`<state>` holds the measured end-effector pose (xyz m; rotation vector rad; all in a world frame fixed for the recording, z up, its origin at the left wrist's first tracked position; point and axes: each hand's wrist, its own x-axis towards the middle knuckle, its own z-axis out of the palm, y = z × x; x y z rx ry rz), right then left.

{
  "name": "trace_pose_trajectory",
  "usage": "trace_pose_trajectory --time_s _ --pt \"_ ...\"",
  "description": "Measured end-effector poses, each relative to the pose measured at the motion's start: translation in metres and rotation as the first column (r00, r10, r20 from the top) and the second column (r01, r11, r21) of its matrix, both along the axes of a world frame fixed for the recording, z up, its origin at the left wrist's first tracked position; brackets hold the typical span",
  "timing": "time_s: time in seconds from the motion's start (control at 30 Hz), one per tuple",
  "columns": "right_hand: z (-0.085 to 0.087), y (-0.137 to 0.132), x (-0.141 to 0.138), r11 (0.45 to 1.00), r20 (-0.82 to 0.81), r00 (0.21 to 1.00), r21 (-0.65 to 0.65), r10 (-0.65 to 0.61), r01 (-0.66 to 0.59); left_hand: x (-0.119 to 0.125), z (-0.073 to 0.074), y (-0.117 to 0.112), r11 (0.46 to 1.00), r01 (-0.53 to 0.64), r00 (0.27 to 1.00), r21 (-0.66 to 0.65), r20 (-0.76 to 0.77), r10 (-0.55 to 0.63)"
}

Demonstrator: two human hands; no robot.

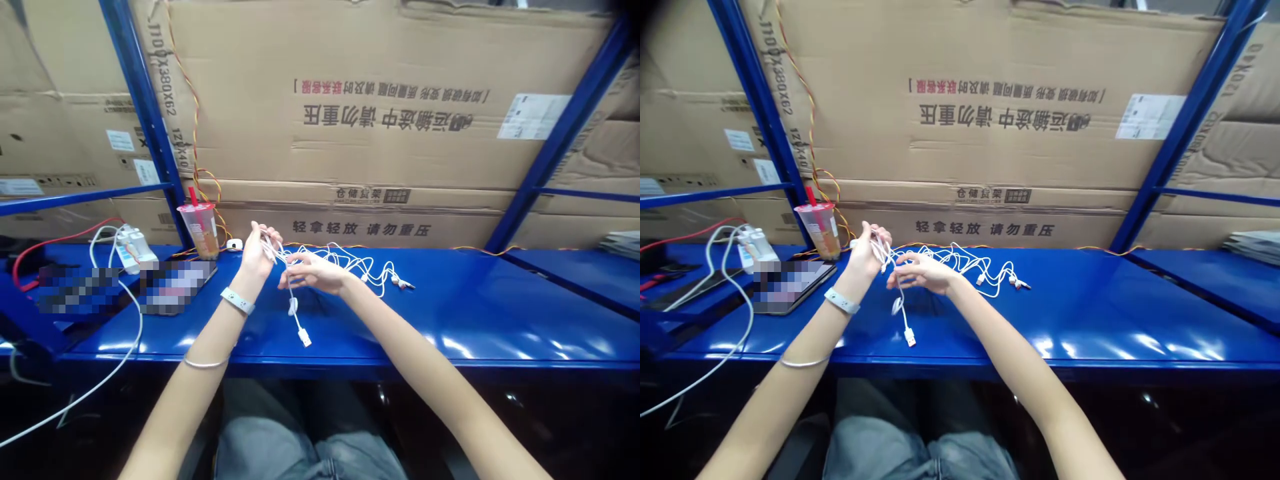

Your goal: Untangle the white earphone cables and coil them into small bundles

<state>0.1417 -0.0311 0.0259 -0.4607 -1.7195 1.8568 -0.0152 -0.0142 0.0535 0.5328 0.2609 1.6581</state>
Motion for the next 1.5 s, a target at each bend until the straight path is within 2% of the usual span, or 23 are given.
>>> trace_pose_trajectory --time_s 0.13,0.23,0.37,0.43,0.5,0.57,0.63,0.7,0.8,0.87,0.93,1.0,1.1,1.17,1.27,1.4,1.5 --pt "-0.002 -0.009 -0.010 0.982 0.109 0.980 0.071 0.165 -0.173 -0.025 0.022 -0.019 0.987 0.135 0.984 0.089 0.109 -0.144" --pt "0.001 -0.013 -0.015 0.969 0.109 0.974 0.127 0.197 -0.211 -0.042 0.038 -0.034 0.975 0.159 0.982 0.153 0.076 -0.172" --pt "0.010 -0.015 -0.015 0.973 -0.046 0.995 0.216 0.093 -0.081 -0.054 0.060 -0.050 0.944 0.237 0.971 0.229 -0.091 -0.222" --pt "0.016 -0.015 -0.012 0.969 -0.130 0.992 0.244 0.008 0.024 -0.052 0.067 -0.056 0.957 0.199 0.964 0.209 -0.215 -0.153" --pt "0.023 -0.015 -0.009 0.949 -0.164 0.983 0.289 -0.079 0.124 -0.047 0.070 -0.060 0.982 0.111 0.928 0.151 -0.368 -0.048" --pt "0.030 -0.017 -0.006 0.903 -0.137 0.978 0.382 -0.157 0.199 -0.041 0.068 -0.062 0.991 0.080 0.856 0.109 -0.516 -0.012" --pt "0.035 -0.018 -0.002 0.829 -0.056 0.973 0.514 -0.224 0.221 -0.035 0.065 -0.062 0.986 0.137 0.787 0.096 -0.615 -0.049" --pt "0.038 -0.017 0.002 0.737 0.031 0.951 0.640 -0.307 0.217 -0.033 0.064 -0.061 0.973 0.210 0.756 0.100 -0.647 -0.096" --pt "0.038 -0.012 0.009 0.582 0.098 0.889 0.787 -0.447 0.206 -0.037 0.070 -0.059 0.966 0.228 0.807 0.122 -0.579 -0.118" --pt "0.036 -0.007 0.014 0.510 0.132 0.853 0.843 -0.505 0.172 -0.046 0.079 -0.058 0.969 0.192 0.872 0.157 -0.481 -0.094" --pt "0.037 -0.003 0.020 0.491 0.163 0.842 0.861 -0.515 0.133 -0.058 0.087 -0.058 0.968 0.149 0.917 0.203 -0.394 -0.059" --pt "0.041 -0.002 0.027 0.513 0.184 0.848 0.851 -0.497 0.116 -0.072 0.094 -0.057 0.958 0.128 0.940 0.258 -0.339 -0.034" --pt "0.052 -0.005 0.044 0.557 0.195 0.850 0.820 -0.489 0.132 -0.096 0.099 -0.056 0.964 0.055 0.946 0.261 -0.321 0.033" --pt "0.059 -0.006 0.058 0.579 0.175 0.844 0.794 -0.507 0.183 -0.111 0.099 -0.055 0.962 0.022 0.957 0.271 -0.285 0.059" --pt "0.063 -0.001 0.075 0.570 0.068 0.816 0.749 -0.575 0.339 -0.124 0.096 -0.056 0.953 0.047 0.962 0.298 -0.270 0.037" --pt "0.057 0.009 0.076 0.474 -0.064 0.714 0.706 -0.697 0.526 -0.111 0.084 -0.054 0.958 0.185 0.895 0.218 -0.440 -0.073" --pt "0.052 0.010 0.064 0.447 -0.133 0.689 0.670 -0.712 0.592 -0.085 0.071 -0.046 0.972 0.196 0.811 0.131 -0.579 -0.086"
